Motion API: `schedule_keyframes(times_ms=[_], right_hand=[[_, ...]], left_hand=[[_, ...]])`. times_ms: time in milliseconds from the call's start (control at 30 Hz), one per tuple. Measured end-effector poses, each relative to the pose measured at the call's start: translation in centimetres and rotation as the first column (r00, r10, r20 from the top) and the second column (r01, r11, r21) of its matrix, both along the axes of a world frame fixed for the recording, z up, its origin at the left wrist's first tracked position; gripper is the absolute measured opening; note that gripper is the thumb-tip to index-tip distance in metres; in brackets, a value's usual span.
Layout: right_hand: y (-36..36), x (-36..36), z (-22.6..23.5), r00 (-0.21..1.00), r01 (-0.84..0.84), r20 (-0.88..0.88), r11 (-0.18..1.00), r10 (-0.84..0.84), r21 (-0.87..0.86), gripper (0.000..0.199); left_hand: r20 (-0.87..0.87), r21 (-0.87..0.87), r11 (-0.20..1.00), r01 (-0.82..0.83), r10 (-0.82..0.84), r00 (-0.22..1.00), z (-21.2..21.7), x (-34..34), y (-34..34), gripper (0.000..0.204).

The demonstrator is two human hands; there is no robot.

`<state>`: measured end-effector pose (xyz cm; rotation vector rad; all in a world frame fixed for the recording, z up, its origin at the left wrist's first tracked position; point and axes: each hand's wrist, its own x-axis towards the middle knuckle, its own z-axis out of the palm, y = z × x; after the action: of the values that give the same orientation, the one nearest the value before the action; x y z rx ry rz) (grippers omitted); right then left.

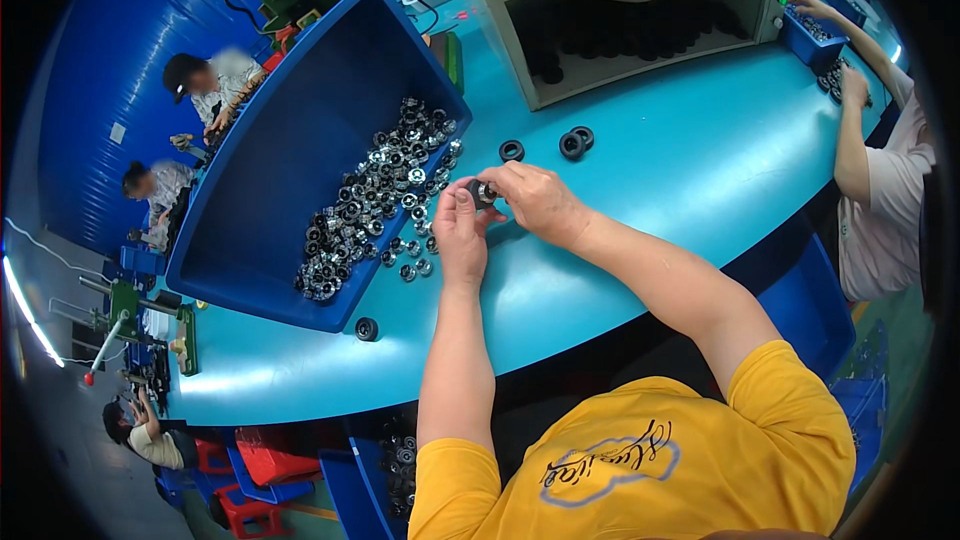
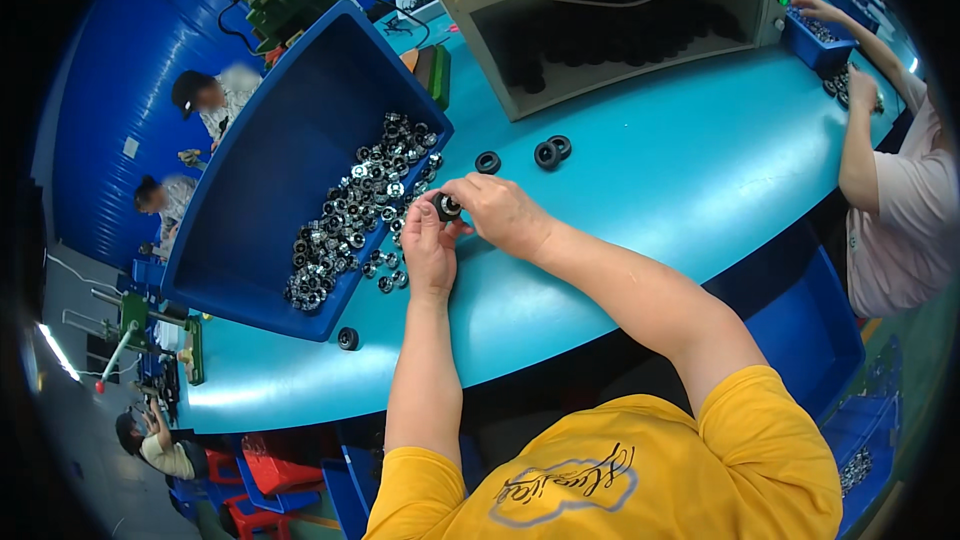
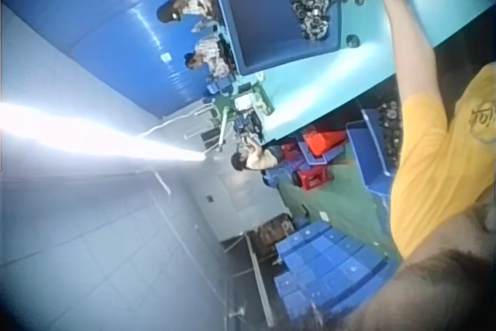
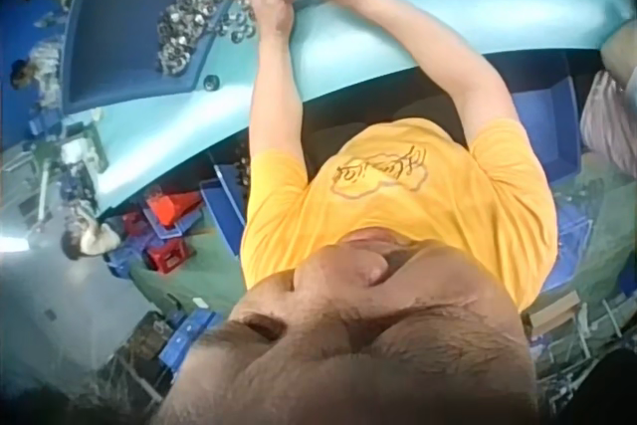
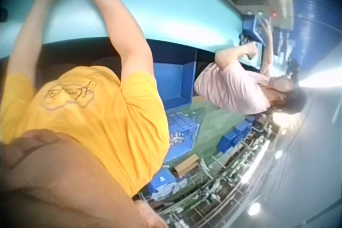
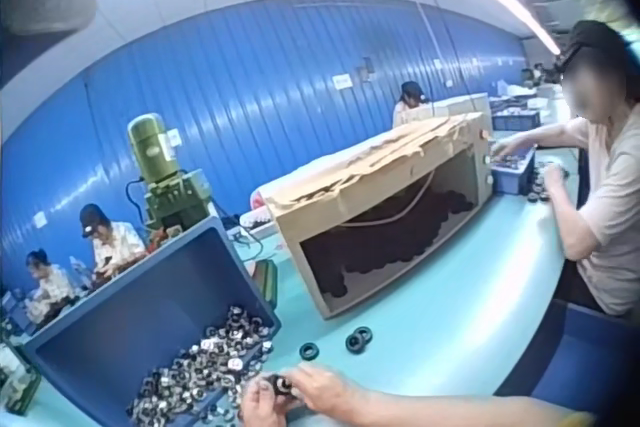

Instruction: Assembling small mechanical parts by inserting metal bearings into plastic frames on a factory line.

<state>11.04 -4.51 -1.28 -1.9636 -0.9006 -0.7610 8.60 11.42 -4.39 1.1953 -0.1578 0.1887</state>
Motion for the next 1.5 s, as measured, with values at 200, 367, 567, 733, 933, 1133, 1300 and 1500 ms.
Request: schedule_keyframes(times_ms=[200, 367, 567, 733, 933, 1133, 1300, 1500], right_hand=[[0.1, 0.4, -0.2, 0.999, 0.001, 0.047, 1.0, 0.0, -0.029, 0.012], [0.1, 0.0, 0.1, 0.999, 0.054, 0.005, 0.998, -0.054, -0.03, 0.011], [0.1, -0.6, 0.1, 0.861, -0.021, -0.464, 0.926, 0.209, 0.377, 0.019], [-0.1, -0.1, -1.2, 0.796, -0.117, -0.555, 0.961, 0.241, 0.249, 0.021], [0.0, -0.9, -1.1, 0.832, -0.106, -0.5, 0.954, 0.24, 0.281, 0.022], [0.1, -1.2, -0.7, 0.926, -0.033, -0.363, 0.982, 0.1, 0.184, 0.018], [0.1, -0.7, -0.9, 0.886, -0.041, -0.443, 0.976, 0.133, 0.212, 0.024], [0.1, -0.8, -1.0, 0.843, -0.094, -0.483, 0.95, 0.235, 0.298, 0.021]], left_hand=[[-0.021, 0.003, 0.999, 0.037, -0.037, 0.999, -0.1, -0.1, -0.1, 0.043], [-0.021, 0.015, 0.999, 0.037, -0.036, 0.999, 0.6, -0.5, -1.0, 0.04], [0.066, 0.033, 0.999, 0.041, -0.043, 0.997, 0.1, -0.6, -0.4, 0.034], [0.085, 0.133, 0.989, -0.059, 0.047, 0.995, 0.0, -0.9, -0.4, 0.025], [0.098, 0.234, 0.956, -0.175, 0.156, 0.983, -0.1, -1.1, -0.7, 0.019], [0.052, 0.263, 0.944, -0.2, 0.193, 0.98, -0.1, -1.3, -0.6, 0.021], [0.052, 0.196, 0.965, -0.171, 0.164, 0.985, 0.4, -1.2, -0.8, 0.024], [0.064, 0.214, 0.951, -0.221, 0.212, 0.975, 0.5, -1.3, -0.6, 0.024]])
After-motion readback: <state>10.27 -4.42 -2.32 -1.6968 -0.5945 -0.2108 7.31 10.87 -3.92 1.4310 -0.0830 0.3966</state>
